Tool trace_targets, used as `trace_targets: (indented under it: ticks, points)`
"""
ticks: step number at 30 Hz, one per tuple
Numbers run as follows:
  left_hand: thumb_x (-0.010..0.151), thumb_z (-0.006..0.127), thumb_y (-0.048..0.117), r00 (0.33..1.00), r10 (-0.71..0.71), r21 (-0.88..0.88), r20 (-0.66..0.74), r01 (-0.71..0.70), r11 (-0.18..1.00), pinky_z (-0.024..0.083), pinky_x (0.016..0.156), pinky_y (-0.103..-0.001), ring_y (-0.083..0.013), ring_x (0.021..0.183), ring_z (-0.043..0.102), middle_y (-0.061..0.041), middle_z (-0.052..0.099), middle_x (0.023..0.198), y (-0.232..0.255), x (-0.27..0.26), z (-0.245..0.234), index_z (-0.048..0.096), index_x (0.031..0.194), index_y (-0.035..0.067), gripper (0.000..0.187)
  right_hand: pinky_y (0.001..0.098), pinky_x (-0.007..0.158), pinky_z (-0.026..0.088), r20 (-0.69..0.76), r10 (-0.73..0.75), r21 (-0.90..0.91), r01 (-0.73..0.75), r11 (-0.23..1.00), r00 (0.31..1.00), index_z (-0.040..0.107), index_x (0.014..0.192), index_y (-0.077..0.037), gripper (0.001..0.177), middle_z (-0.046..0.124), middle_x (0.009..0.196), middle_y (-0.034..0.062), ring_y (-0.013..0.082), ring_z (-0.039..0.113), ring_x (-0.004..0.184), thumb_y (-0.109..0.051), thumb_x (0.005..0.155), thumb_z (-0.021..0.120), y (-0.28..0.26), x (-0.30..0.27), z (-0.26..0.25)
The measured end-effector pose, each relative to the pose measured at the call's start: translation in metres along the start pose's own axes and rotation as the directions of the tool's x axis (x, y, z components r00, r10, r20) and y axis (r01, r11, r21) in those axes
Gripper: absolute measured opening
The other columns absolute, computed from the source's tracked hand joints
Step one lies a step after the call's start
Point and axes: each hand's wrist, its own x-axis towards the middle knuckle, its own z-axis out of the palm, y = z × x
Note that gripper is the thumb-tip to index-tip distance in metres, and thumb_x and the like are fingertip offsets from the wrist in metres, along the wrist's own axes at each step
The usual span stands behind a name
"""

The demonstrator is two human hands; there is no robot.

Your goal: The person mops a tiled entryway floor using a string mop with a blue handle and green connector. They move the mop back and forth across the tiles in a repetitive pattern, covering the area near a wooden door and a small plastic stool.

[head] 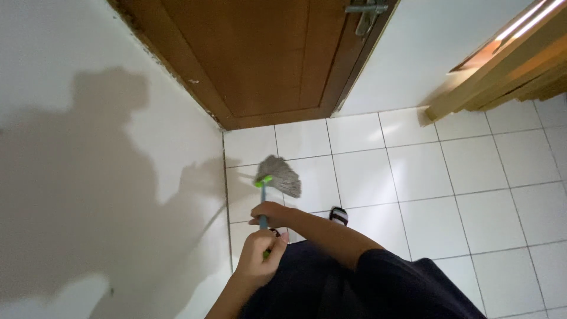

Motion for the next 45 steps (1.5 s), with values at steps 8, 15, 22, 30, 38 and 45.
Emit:
trace_targets:
  ticks: [8, 15, 22, 30, 38, 45]
  points:
    - [0.118, 0.078, 0.032, 0.947, 0.187, 0.018, 0.262, -0.199, 0.98, 0.048, 0.072, -0.043, -0.0259, 0.065, 0.058, -0.006, 0.065, 0.064, 0.016, -0.016, -0.013, 0.068, 0.067, 0.013, 0.055, 0.0441, 0.08, 0.055, 0.079, 0.076, -0.032, -0.074, 0.997, 0.994, 0.063, 0.08, -0.01, 0.054, 0.067, 0.074, 0.0035, 0.0266, 0.058, 0.071, -0.038, 0.119, 0.087, -0.024, 0.013, 0.05]
    - [0.128, 0.069, 0.027, 0.869, 0.422, -0.223, 0.259, -0.372, 0.901, 0.049, 0.078, -0.041, -0.0236, 0.064, 0.049, -0.002, 0.053, 0.066, 0.018, 0.0, 0.01, 0.052, 0.072, 0.014, 0.06, 0.0417, 0.075, 0.054, 0.142, 0.264, 0.109, -0.28, 0.954, 0.954, 0.066, 0.071, -0.006, 0.054, 0.066, 0.064, 0.0039, 0.0206, 0.053, 0.064, -0.026, 0.117, 0.085, -0.064, -0.033, -0.008]
    - [0.113, 0.074, 0.007, 0.853, 0.462, -0.454, 0.244, -0.32, 0.832, 0.044, 0.075, -0.041, -0.0227, 0.071, 0.048, -0.005, 0.056, 0.067, 0.035, 0.013, 0.058, 0.058, 0.072, 0.008, 0.044, 0.0412, 0.074, 0.047, 0.068, 0.354, 0.076, -0.359, 0.93, 0.933, 0.06, 0.07, -0.008, 0.056, 0.056, 0.067, -0.0016, 0.0181, 0.041, 0.071, -0.027, 0.117, 0.081, -0.013, -0.125, -0.028]
    - [0.124, 0.076, 0.021, 0.805, 0.54, -0.602, 0.245, -0.31, 0.735, 0.044, 0.07, -0.046, -0.0333, 0.058, 0.049, -0.006, 0.044, 0.059, -0.008, 0.034, 0.201, 0.053, 0.062, 0.014, 0.066, 0.0608, 0.095, 0.068, -0.129, 0.545, -0.135, -0.56, 0.818, 0.828, 0.075, 0.086, -0.014, 0.05, 0.081, 0.087, 0.0164, 0.0488, 0.083, 0.093, -0.059, 0.107, 0.082, 0.073, -0.282, -0.046]
    - [0.121, 0.074, 0.008, 0.87, 0.406, -0.655, 0.28, -0.136, 0.744, 0.042, 0.071, -0.04, -0.0184, 0.06, 0.041, -0.001, 0.042, 0.058, -0.014, 0.061, 0.308, 0.049, 0.06, 0.014, 0.067, 0.06, 0.093, 0.064, -0.314, 0.662, -0.001, -0.697, 0.717, 0.681, 0.073, 0.094, -0.011, 0.042, 0.079, 0.086, 0.0173, 0.0471, 0.083, 0.093, -0.047, 0.11, 0.089, 0.093, -0.413, -0.09]
    - [0.117, 0.078, 0.003, 0.824, 0.436, -0.537, 0.362, -0.198, 0.82, 0.045, 0.072, -0.041, -0.0279, 0.058, 0.047, -0.009, 0.049, 0.059, 0.019, 0.047, 0.354, 0.051, 0.061, 0.008, 0.062, 0.0489, 0.088, 0.065, -0.46, 0.62, 0.001, -0.698, 0.716, 0.636, 0.078, 0.099, -0.019, 0.037, 0.081, 0.094, 0.006, 0.0358, 0.084, 0.09, -0.04, 0.094, 0.109, 0.135, -0.508, -0.076]
